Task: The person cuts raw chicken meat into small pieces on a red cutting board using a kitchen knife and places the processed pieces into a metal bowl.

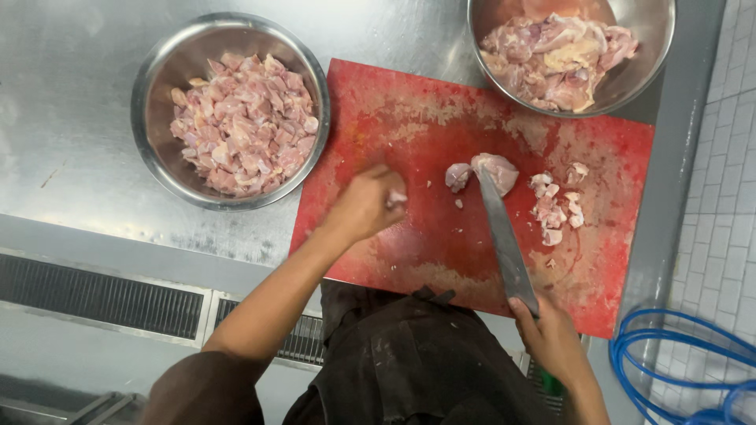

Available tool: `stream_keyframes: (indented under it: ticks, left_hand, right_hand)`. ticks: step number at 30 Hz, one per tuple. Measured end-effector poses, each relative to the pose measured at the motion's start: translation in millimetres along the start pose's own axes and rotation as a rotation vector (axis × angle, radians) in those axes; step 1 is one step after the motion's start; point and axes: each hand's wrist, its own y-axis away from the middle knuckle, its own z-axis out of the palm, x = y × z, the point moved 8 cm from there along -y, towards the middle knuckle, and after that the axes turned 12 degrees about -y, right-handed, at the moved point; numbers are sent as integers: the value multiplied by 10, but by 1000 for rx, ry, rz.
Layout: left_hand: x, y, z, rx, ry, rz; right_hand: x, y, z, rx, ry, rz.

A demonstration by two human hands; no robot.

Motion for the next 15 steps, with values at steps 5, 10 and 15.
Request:
stream_keyframes:
  ticks: [5, 10, 15]
  left_hand:
    - [-207, 300, -1434, 589, -394, -106]
    - [95, -20, -888, 469, -133, -26]
    - [576, -439, 315, 308, -126, 110]
  right_hand:
    - [267, 83, -27, 54, -136, 134]
    - [285, -22, -36, 72, -46, 80]
    - [148, -76, -37, 91, 83, 31]
